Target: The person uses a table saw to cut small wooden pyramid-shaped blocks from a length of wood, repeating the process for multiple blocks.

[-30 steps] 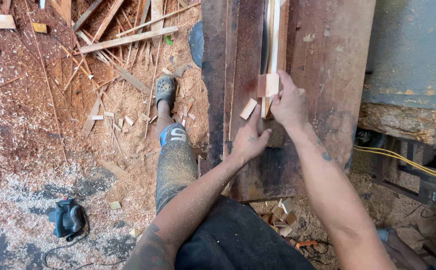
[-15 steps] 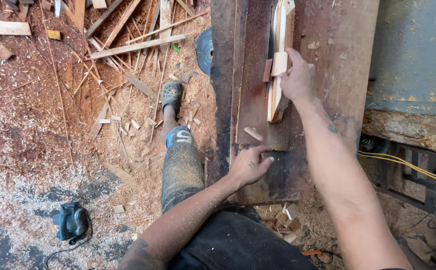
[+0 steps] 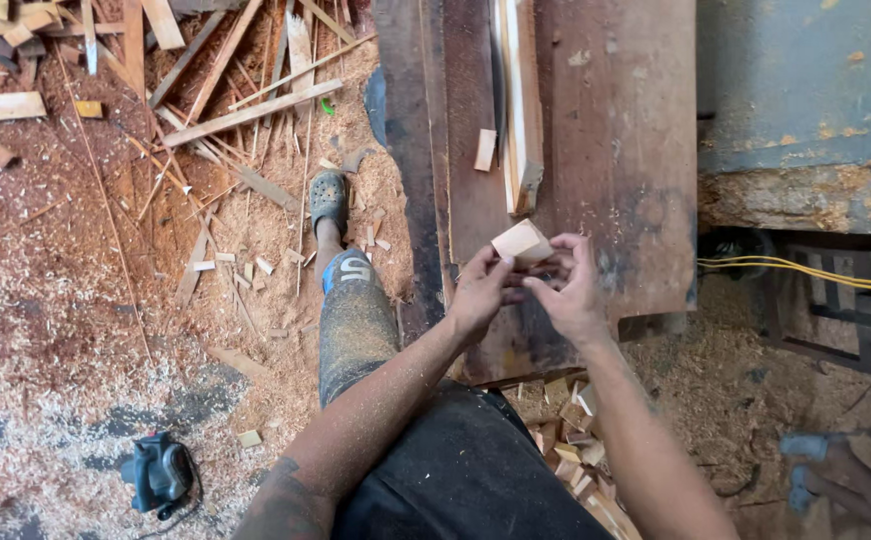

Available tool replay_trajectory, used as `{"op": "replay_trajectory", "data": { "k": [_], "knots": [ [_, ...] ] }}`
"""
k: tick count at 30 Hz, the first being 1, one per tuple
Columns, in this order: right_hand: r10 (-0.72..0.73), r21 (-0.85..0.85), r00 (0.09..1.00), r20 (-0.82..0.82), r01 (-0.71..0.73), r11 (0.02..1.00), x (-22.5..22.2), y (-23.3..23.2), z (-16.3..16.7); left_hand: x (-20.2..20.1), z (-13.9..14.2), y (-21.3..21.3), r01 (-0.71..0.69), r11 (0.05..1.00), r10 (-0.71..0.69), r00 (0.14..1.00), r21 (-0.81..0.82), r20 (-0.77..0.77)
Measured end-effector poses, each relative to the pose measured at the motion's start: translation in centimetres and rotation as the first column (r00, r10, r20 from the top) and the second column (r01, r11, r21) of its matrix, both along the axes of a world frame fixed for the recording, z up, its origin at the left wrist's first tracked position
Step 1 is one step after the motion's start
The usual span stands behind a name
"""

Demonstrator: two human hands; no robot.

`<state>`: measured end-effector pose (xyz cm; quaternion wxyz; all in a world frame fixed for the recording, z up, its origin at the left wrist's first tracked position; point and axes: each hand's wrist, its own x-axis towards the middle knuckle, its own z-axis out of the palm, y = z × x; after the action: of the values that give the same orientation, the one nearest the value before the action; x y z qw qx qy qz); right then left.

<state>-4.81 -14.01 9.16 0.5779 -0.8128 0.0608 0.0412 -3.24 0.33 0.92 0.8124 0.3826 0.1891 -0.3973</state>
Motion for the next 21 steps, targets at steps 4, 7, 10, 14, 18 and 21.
{"op": "replay_trajectory", "data": {
  "k": [4,7,10,14,18,21],
  "knots": [
    [0.038,-0.315,0.997,-0.072,-0.059,0.947,1.1,-0.8,2.4,1.1,-0.7,0.9,0.132,0.991,-0.134,0.986,0.026,0.102],
    [0.088,-0.335,0.96,-0.265,-0.177,0.925,2.8,-0.7,4.5,1.7,-1.2,0.7,0.149,0.986,-0.157,0.98,0.073,0.119],
    [0.04,-0.378,0.89,-0.454,-0.233,0.896,4.4,-0.3,5.1,2.3,-1.7,0.2,0.102,0.994,-0.104,0.991,0.03,0.082],
    [0.068,-0.525,0.932,-0.356,-0.26,0.811,6.2,0.2,3.2,2.2,-1.8,-0.6,0.031,0.978,-0.041,0.998,0.208,0.042],
    [0.114,-0.621,0.947,-0.302,-0.286,0.73,8.1,0.5,0.6,0.4,-1.0,-1.8,-0.077,0.86,-0.135,0.918,0.504,0.372],
    [0.093,-0.677,0.962,-0.258,-0.249,0.692,9.1,0.7,-0.3,0.6,-0.4,-2.1,-0.02,0.842,-0.258,0.863,0.539,0.434]
  ]
}}
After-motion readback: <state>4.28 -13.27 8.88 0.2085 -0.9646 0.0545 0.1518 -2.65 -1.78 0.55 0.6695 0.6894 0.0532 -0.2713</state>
